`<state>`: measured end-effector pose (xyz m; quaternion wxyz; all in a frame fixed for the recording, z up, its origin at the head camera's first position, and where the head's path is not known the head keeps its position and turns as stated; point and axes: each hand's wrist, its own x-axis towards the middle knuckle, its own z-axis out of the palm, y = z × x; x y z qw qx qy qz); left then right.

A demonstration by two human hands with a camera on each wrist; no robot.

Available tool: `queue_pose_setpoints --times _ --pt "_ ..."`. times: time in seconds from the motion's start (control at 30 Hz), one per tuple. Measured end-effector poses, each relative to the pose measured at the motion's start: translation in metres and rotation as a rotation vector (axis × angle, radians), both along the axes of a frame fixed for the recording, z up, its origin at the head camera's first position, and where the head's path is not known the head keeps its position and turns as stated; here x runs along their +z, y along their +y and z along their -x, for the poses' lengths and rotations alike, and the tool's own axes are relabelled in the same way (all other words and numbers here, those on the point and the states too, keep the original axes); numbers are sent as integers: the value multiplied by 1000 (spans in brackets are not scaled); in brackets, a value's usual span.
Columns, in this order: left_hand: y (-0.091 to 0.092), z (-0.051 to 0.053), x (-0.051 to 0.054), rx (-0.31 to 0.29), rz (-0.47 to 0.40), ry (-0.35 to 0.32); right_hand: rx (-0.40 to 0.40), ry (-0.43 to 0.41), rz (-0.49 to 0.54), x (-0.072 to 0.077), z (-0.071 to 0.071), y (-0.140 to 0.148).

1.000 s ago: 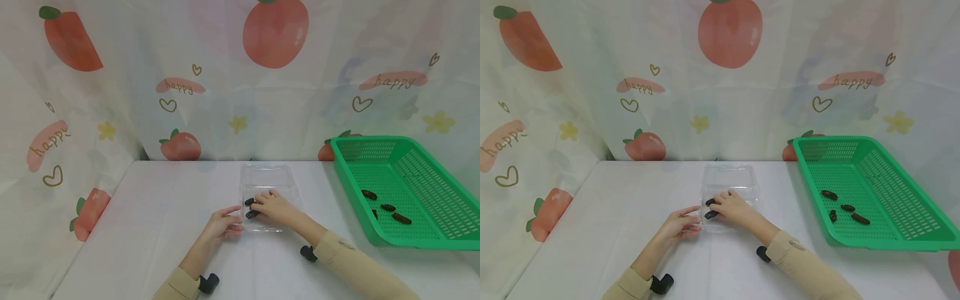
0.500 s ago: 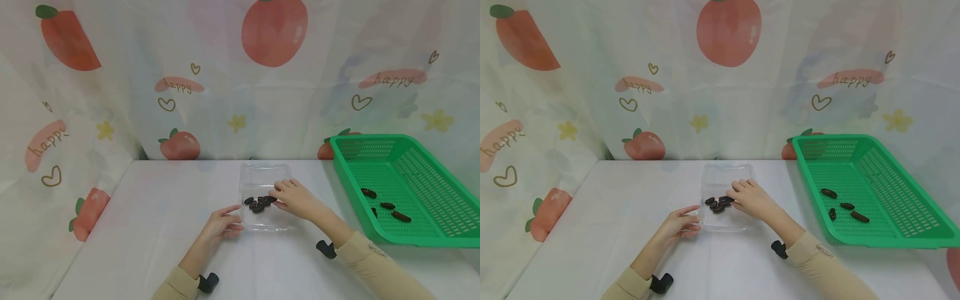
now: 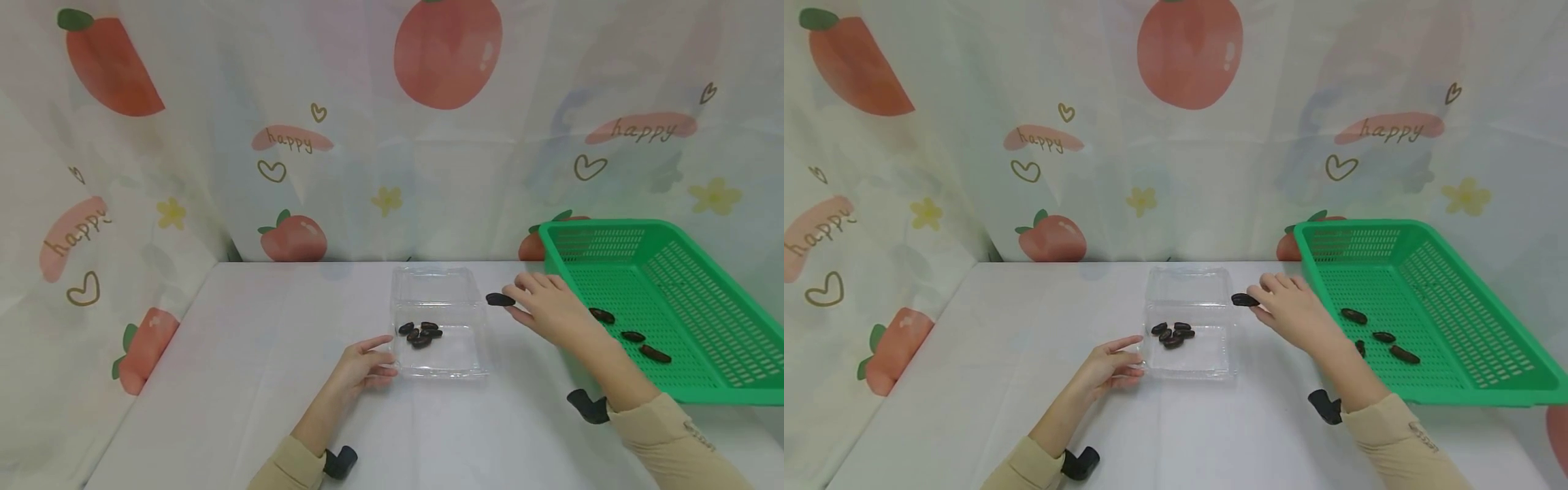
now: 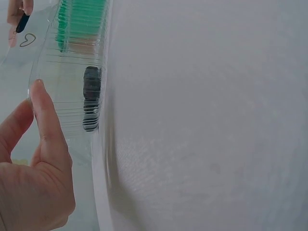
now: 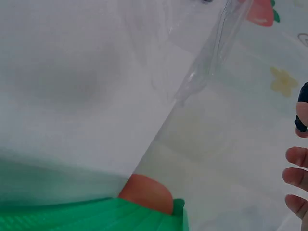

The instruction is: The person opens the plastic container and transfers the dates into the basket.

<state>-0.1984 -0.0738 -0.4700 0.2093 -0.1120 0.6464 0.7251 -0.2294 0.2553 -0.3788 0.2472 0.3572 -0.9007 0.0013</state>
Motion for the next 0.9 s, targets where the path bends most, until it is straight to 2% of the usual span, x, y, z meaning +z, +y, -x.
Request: queue_pose_setpoints --times 0.27,0.63,0.8,0.9 --pt "1 1 0 13 2 -11 -110 27 64 2 -8 44" --pt "0 0 -2 5 3 -7 -347 -49 69 -5 -17 95" --pt "0 0 -1 7 0 -6 -406 -78 52 -10 -16 110" --pt "0 0 0 4 -3 -6 -444 -140 33 -12 -15 116"
